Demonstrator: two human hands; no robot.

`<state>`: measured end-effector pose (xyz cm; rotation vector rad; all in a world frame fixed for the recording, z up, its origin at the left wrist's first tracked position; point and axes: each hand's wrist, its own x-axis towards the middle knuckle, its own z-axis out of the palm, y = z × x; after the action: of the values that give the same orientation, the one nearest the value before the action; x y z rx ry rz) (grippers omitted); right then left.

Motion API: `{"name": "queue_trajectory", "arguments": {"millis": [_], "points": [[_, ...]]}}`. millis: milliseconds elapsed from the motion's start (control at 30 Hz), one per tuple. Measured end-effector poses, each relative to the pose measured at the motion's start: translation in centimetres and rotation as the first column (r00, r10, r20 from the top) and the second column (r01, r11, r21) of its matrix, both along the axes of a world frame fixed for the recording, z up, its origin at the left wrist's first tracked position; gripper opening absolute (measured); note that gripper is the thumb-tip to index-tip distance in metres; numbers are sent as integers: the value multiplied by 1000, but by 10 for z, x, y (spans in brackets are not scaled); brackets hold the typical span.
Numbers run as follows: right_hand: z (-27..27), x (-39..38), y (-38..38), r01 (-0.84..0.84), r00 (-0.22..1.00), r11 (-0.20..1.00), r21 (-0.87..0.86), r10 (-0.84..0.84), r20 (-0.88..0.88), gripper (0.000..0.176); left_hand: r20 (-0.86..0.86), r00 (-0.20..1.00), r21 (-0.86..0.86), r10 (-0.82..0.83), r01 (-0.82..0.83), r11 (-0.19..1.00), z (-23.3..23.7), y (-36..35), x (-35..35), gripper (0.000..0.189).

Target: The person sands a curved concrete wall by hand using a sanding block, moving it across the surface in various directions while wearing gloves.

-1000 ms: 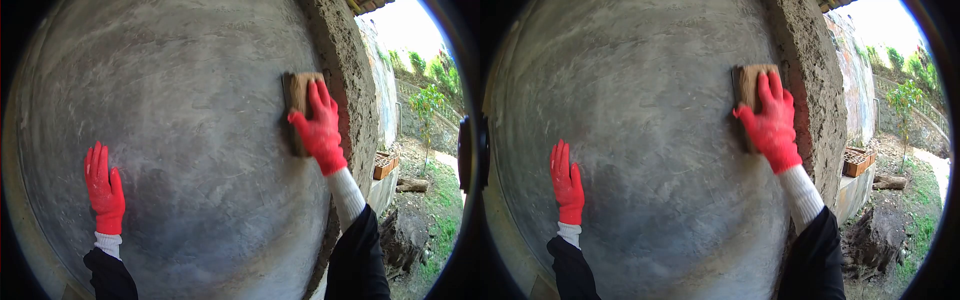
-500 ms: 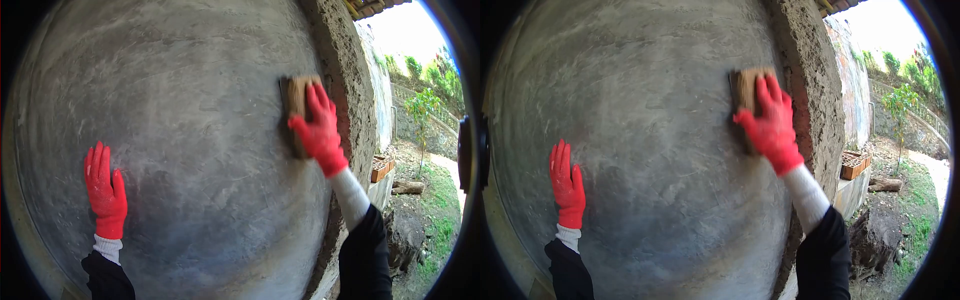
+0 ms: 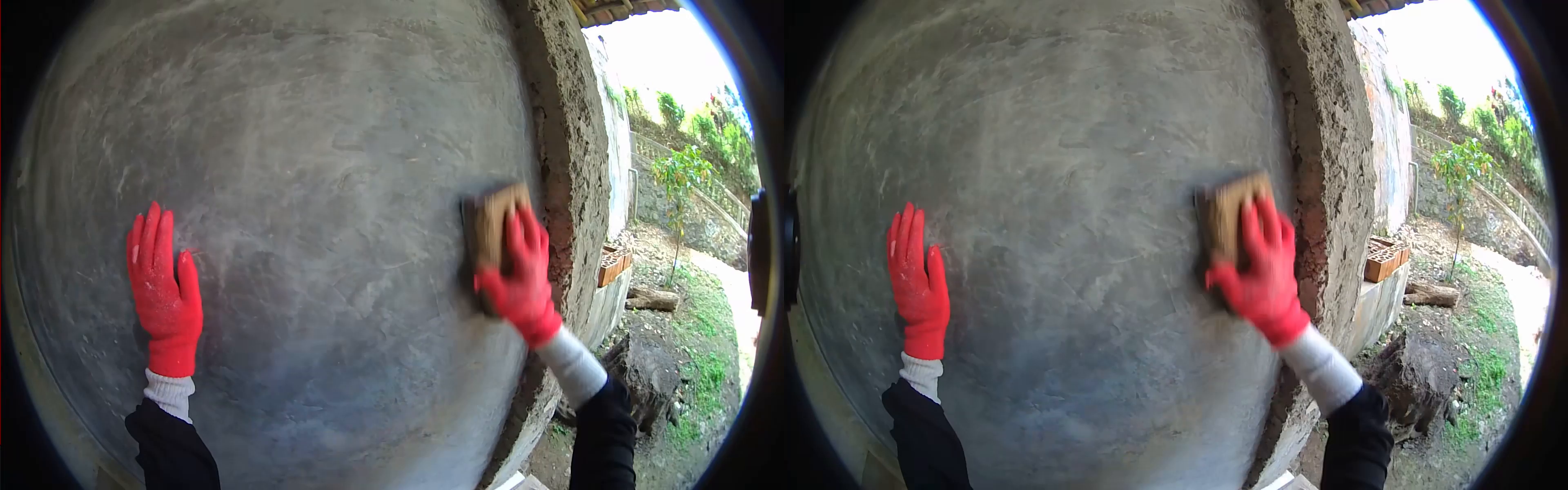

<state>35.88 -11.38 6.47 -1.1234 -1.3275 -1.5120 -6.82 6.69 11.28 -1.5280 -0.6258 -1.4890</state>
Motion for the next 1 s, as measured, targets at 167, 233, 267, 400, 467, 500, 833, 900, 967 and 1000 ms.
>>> {"name": "queue_trajectory", "arguments": {"millis": [167,233,267,400,467,500,833,900,967,1000], "points": [[191,-21,6,-91,897,981,173,157,-413,79,-7,1000,-2,-10,10,1000,0,1,-2,45],[184,-18,8,-60,905,982,177,129,-407,77,-15,999,12,-30,31,999,2,2,0,45],[160,-13,10,-65,937,982,179,121,-327,80,-11,999,12,-38,38,999,1,1,0,45],[22,-15,1,5,994,1000,-10,-6,-113,87,1,1000,21,-23,23,1000,0,3,-3,44],[-83,-9,-15,-25,1000,985,-169,27,11,89,13,999,-2,-37,37,999,1,0,0,44],[-98,-15,-20,-47,995,971,-236,65,70,90,13,999,-24,-51,51,998,0,-1,1,44],[223,-7,11,-81,921,981,176,141,-363,81,0,1000,-2,2,-2,1000,-1,-4,2,44],[208,-11,8,-113,899,977,183,178,-400,83,17,1000,-7,-19,20,1000,0,-5,3,44],[116,0,7,-19,951,996,84,44,-307,84,10,999,-1,-44,44,999,1,-4,3,44],[60,5,8,15,984,996,85,0,-180,83,11,998,2,-70,70,998,0,-3,3,44]]}}
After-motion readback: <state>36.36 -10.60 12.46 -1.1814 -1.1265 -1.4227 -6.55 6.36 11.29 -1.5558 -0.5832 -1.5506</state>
